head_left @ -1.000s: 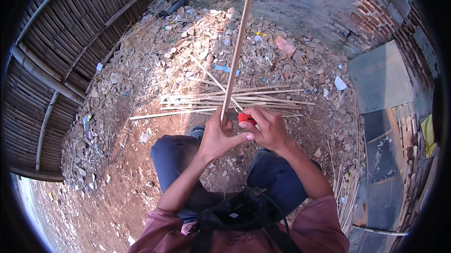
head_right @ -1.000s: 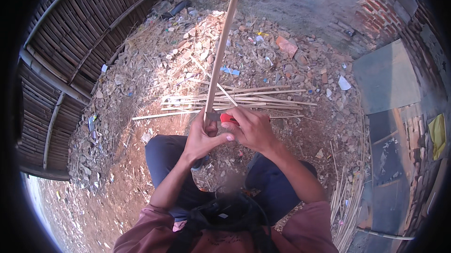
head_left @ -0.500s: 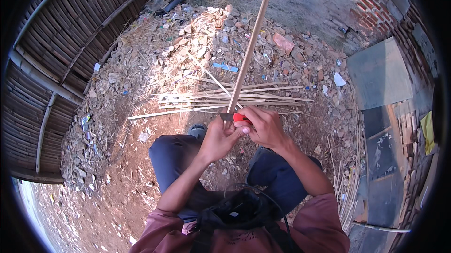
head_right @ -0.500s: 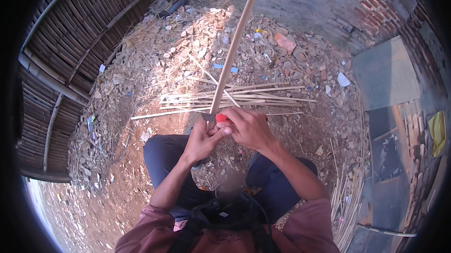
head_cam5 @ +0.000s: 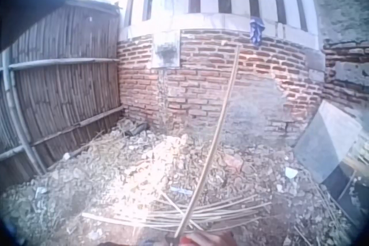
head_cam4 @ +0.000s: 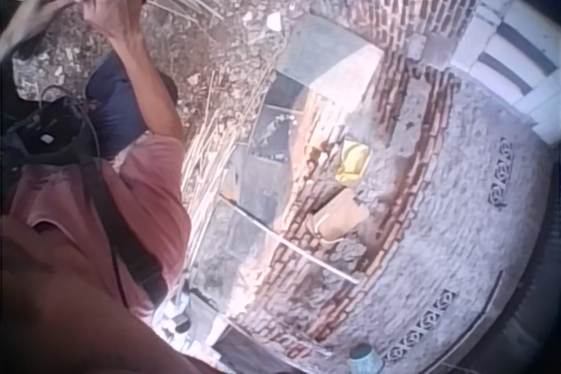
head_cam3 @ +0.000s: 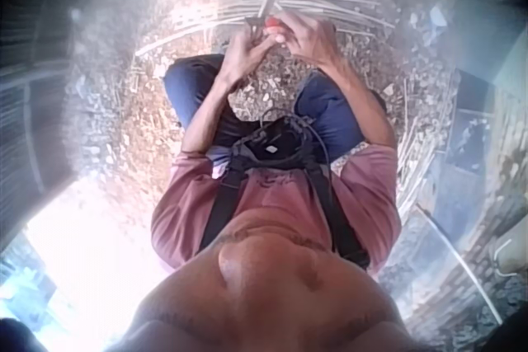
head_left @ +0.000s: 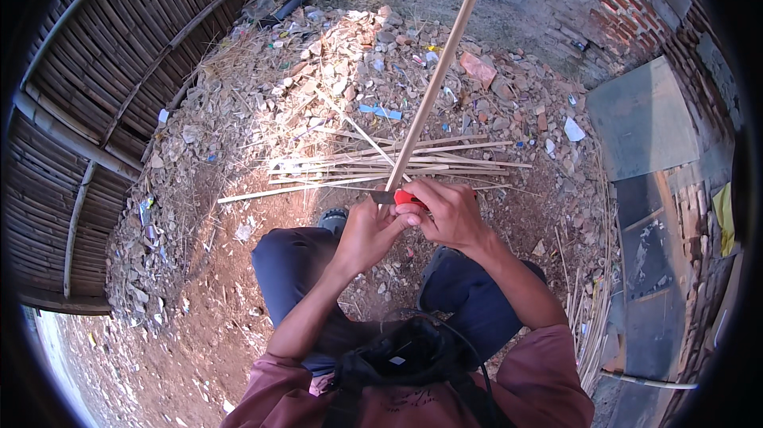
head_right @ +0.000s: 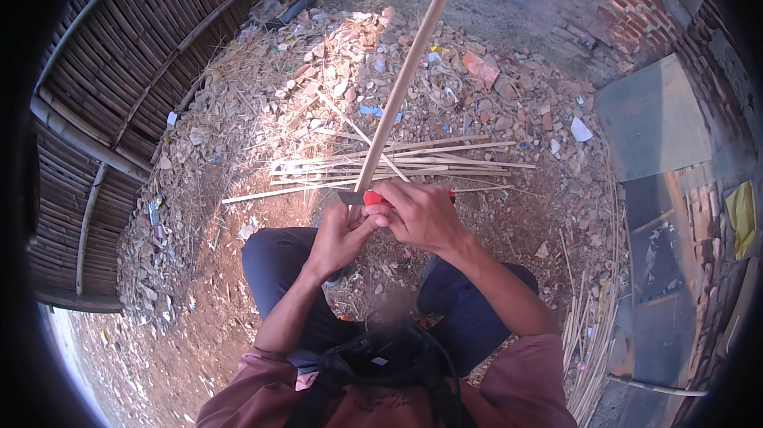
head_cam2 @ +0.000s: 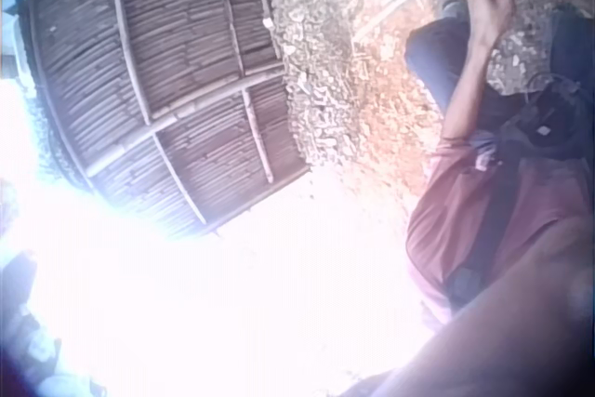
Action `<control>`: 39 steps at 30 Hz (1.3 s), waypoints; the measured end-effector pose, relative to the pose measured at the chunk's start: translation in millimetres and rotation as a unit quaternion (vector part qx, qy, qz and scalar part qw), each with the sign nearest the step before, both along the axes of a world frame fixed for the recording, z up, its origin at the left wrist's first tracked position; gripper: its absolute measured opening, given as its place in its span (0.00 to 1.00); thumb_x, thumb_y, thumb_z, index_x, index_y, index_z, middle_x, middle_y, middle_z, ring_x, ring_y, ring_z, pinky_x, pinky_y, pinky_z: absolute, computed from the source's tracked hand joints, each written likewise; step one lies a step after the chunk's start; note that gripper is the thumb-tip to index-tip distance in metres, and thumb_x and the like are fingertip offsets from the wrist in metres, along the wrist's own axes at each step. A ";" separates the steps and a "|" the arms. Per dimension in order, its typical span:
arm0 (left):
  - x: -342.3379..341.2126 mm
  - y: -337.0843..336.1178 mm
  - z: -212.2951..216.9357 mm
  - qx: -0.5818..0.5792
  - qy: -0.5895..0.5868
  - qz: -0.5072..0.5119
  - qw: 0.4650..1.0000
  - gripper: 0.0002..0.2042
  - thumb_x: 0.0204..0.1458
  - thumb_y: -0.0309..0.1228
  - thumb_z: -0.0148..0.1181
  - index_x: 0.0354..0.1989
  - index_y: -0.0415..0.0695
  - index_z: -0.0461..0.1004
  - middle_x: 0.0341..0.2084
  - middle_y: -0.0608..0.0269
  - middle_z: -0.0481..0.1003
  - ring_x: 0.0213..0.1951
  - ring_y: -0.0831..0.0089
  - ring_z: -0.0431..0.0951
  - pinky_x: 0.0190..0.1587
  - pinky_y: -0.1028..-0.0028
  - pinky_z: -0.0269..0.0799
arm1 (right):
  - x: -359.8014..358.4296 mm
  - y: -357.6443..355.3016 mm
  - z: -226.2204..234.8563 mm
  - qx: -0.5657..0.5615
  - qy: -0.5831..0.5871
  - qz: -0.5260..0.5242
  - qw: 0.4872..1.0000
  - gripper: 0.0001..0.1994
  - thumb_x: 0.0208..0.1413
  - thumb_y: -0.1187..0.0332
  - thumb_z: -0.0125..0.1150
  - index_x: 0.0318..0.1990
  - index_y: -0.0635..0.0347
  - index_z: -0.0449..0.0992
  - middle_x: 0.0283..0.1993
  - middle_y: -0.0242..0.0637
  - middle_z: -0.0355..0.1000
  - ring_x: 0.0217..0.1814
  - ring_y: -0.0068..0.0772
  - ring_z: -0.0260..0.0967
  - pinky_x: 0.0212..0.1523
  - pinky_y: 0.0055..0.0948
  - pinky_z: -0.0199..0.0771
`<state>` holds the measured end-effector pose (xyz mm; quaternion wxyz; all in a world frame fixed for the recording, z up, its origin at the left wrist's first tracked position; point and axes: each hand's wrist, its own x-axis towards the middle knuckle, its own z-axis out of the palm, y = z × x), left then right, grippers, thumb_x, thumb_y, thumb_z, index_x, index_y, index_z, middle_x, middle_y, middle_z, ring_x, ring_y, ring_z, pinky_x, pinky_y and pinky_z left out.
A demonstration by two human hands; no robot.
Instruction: The person shaves a bamboo strip using a small utility knife, removing thin layers of wood from the surface and edges. The person handles the bamboo strip by hand, rotating and repositioning it while applying the blade to different sections over a pile of wood shavings.
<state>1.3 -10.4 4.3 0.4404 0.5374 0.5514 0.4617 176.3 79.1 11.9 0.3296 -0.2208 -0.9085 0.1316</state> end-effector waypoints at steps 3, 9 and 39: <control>2.0 1.9 -5.7 0.063 0.012 0.025 0.998 0.16 0.61 0.38 0.72 0.30 0.37 0.78 0.20 0.73 0.68 0.25 0.85 0.62 0.26 0.72 0.58 | -0.5 0.2 -0.9 0.006 -0.002 -0.010 1.000 0.08 0.59 0.63 0.68 0.42 0.53 0.79 0.34 0.33 0.81 0.32 0.39 0.83 0.31 0.38 0.81; -5.7 6.0 -24.4 -0.040 0.121 0.025 0.992 0.20 0.58 0.41 0.75 0.34 0.37 0.73 0.21 0.62 0.73 0.25 0.79 0.67 0.30 0.69 0.69 | -3.0 1.7 -0.6 0.017 0.005 -0.017 1.000 0.08 0.62 0.60 0.67 0.40 0.53 0.79 0.33 0.32 0.81 0.31 0.38 0.83 0.30 0.39 0.79; 14.6 -2.0 -11.7 -0.005 0.076 0.033 0.997 0.19 0.68 0.43 0.63 0.48 0.35 0.74 0.22 0.59 0.73 0.26 0.73 0.68 0.32 0.65 0.68 | 18.8 24.5 -6.7 -0.067 0.015 -0.063 0.996 0.17 0.67 0.51 0.64 0.41 0.56 0.77 0.31 0.40 0.80 0.30 0.48 0.80 0.30 0.43 0.75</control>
